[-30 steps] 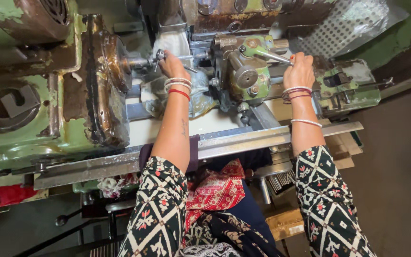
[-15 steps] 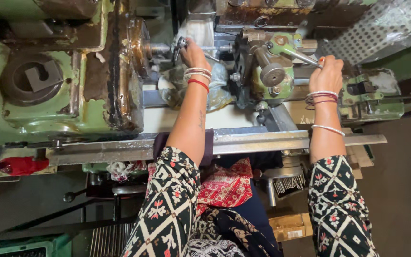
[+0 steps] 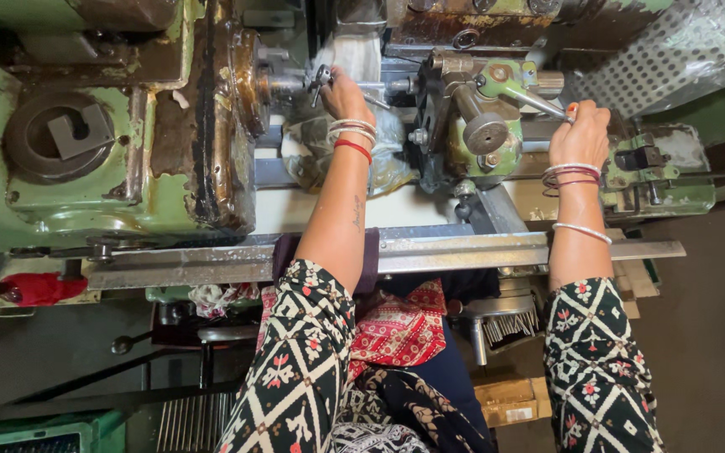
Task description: The person repeatedly picks metal rods from a green tray, inserts them into a green industrial machine, and operates the levers to process each rod. The person then removes the processed rods and places them back into the tray. This cycle continues throughout the clip.
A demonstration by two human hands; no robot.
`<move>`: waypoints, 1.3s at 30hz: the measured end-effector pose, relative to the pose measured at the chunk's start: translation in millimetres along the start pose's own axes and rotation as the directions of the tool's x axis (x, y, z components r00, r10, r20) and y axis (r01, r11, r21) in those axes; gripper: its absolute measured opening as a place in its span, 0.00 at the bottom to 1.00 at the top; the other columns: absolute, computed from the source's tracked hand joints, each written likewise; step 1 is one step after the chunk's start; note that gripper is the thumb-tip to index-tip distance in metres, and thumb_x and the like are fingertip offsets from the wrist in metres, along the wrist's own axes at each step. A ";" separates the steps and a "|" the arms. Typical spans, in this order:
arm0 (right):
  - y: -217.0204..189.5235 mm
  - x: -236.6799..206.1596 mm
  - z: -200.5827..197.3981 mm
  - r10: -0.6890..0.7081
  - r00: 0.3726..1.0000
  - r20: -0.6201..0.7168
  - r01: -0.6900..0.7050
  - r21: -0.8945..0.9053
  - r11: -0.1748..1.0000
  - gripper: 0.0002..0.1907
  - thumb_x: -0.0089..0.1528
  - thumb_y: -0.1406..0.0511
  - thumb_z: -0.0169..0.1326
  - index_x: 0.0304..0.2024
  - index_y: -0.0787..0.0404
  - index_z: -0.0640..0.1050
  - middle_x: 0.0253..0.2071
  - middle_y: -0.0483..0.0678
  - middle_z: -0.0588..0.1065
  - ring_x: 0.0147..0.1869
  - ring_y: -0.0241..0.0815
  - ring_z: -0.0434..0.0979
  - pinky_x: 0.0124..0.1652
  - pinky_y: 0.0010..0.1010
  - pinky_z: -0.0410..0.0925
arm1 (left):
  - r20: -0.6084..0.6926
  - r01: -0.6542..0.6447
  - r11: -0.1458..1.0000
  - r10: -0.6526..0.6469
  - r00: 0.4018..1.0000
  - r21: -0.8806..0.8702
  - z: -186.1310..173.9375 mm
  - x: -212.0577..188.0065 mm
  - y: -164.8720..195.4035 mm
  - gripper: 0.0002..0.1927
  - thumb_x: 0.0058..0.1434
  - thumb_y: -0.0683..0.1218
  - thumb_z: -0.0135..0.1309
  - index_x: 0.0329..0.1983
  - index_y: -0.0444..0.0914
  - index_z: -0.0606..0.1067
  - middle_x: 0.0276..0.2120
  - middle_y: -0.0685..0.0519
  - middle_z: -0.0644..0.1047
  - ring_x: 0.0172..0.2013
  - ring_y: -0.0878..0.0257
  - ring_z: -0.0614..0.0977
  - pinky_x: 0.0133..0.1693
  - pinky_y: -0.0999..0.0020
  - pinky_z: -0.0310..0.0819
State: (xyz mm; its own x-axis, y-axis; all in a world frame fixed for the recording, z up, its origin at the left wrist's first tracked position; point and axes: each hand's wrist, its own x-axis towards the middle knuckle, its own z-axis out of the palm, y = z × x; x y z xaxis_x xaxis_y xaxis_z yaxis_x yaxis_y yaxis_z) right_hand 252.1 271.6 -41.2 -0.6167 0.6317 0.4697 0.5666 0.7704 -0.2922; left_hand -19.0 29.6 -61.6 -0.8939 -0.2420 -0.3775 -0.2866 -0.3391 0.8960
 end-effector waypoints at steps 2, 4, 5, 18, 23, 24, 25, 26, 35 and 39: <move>-1.5 0.5 -1.4 -0.014 1.000 0.000 0.014 -0.001 1.000 0.12 0.65 0.71 0.54 0.51 0.61 0.73 0.49 0.62 0.69 0.47 0.67 0.75 0.44 0.55 0.67 | -0.007 0.006 1.000 -0.006 1.000 0.020 0.1 0.2 1.1 0.33 0.67 0.56 0.46 0.60 0.21 0.70 0.63 0.30 0.70 0.61 0.41 0.74 0.62 0.56 0.65; -3.2 0.4 -2.9 -0.003 1.000 0.003 0.003 -0.009 1.000 0.11 0.66 0.71 0.54 0.51 0.61 0.73 0.49 0.62 0.69 0.47 0.67 0.75 0.44 0.55 0.67 | -0.013 -0.004 1.000 0.005 1.000 0.030 0.4 0.5 1.7 0.33 0.67 0.56 0.46 0.61 0.21 0.68 0.64 0.30 0.68 0.63 0.42 0.73 0.62 0.56 0.64; -3.5 0.2 -3.1 0.004 1.000 0.005 -0.004 -0.013 1.000 0.11 0.66 0.70 0.54 0.51 0.62 0.73 0.49 0.62 0.69 0.47 0.68 0.75 0.44 0.56 0.67 | -0.014 -0.010 0.999 0.010 1.000 0.035 0.6 0.5 1.8 0.34 0.67 0.56 0.47 0.62 0.22 0.68 0.64 0.30 0.68 0.63 0.42 0.72 0.62 0.56 0.63; -11.0 -1.3 -5.7 0.026 0.999 0.026 -0.026 -0.001 1.000 0.12 0.65 0.71 0.53 0.51 0.60 0.74 0.50 0.62 0.69 0.48 0.68 0.75 0.45 0.55 0.68 | -0.042 -0.076 0.997 0.077 0.996 0.021 -3.6 -0.7 4.6 0.28 0.67 0.56 0.48 0.56 0.26 0.74 0.58 0.35 0.75 0.57 0.44 0.77 0.58 0.56 0.67; -6.7 4.8 -9.9 -0.014 0.999 0.045 0.013 0.014 1.000 0.11 0.66 0.69 0.52 0.51 0.63 0.76 0.50 0.65 0.71 0.48 0.70 0.75 0.46 0.56 0.68 | -0.012 -0.078 0.996 0.078 0.997 -0.042 -4.7 -6.6 5.2 0.24 0.64 0.54 0.54 0.49 0.27 0.78 0.50 0.38 0.81 0.48 0.47 0.82 0.53 0.59 0.71; -5.3 10.3 -12.9 -0.023 0.995 0.098 0.024 -0.008 1.000 0.10 0.68 0.68 0.51 0.50 0.63 0.76 0.49 0.67 0.72 0.48 0.70 0.75 0.46 0.56 0.68 | -0.002 -0.059 0.997 0.059 0.998 -0.054 -5.0 -7.1 4.8 0.24 0.63 0.54 0.54 0.49 0.27 0.78 0.49 0.39 0.81 0.47 0.48 0.82 0.52 0.60 0.72; -4.9 17.0 -18.2 -0.030 0.988 0.152 0.035 -0.029 0.999 0.10 0.70 0.66 0.50 0.50 0.64 0.77 0.47 0.68 0.73 0.48 0.71 0.75 0.47 0.57 0.68 | 0.008 -0.039 0.997 0.040 0.999 -0.066 -5.3 -6.8 4.4 0.24 0.63 0.54 0.55 0.48 0.27 0.79 0.48 0.39 0.81 0.46 0.50 0.82 0.51 0.60 0.72; -4.9 21.5 -23.1 -0.035 0.977 0.210 0.047 -0.051 0.998 0.11 0.71 0.64 0.50 0.49 0.65 0.78 0.46 0.70 0.74 0.48 0.72 0.75 0.47 0.58 0.68 | 0.017 -0.016 0.997 0.017 1.000 -0.074 -6.1 -5.7 3.9 0.24 0.62 0.54 0.55 0.47 0.27 0.79 0.48 0.40 0.82 0.45 0.51 0.82 0.50 0.61 0.72; -18.6 -9.4 -27.0 -0.005 0.972 0.236 0.037 -0.129 0.991 0.13 0.64 0.65 0.50 0.45 0.68 0.78 0.39 0.70 0.76 0.44 0.73 0.76 0.44 0.60 0.68 | -0.041 -0.037 0.913 0.022 0.999 -0.407 -13.7 13.2 11.6 0.23 0.59 0.52 0.60 0.45 0.25 0.81 0.45 0.41 0.83 0.44 0.55 0.81 0.50 0.61 0.72; -4.4 15.4 -30.8 -0.165 0.957 0.239 0.157 0.052 0.986 0.11 0.70 0.67 0.49 0.49 0.67 0.79 0.45 0.71 0.75 0.49 0.73 0.75 0.49 0.58 0.68 | -0.037 -0.010 0.997 0.007 0.999 -0.075 -20.5 8.5 2.1 0.27 0.62 0.57 0.53 0.42 0.27 0.82 0.41 0.40 0.84 0.38 0.52 0.82 0.46 0.61 0.73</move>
State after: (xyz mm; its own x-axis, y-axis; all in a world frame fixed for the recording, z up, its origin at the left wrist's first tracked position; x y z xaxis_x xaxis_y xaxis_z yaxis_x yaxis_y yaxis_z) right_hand 257.0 275.3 -7.0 -0.8141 0.4978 0.2990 0.4335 0.8636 -0.2574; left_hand -20.1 8.3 -67.7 -0.8826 -0.2774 -0.3795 -0.2514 -0.4036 0.8797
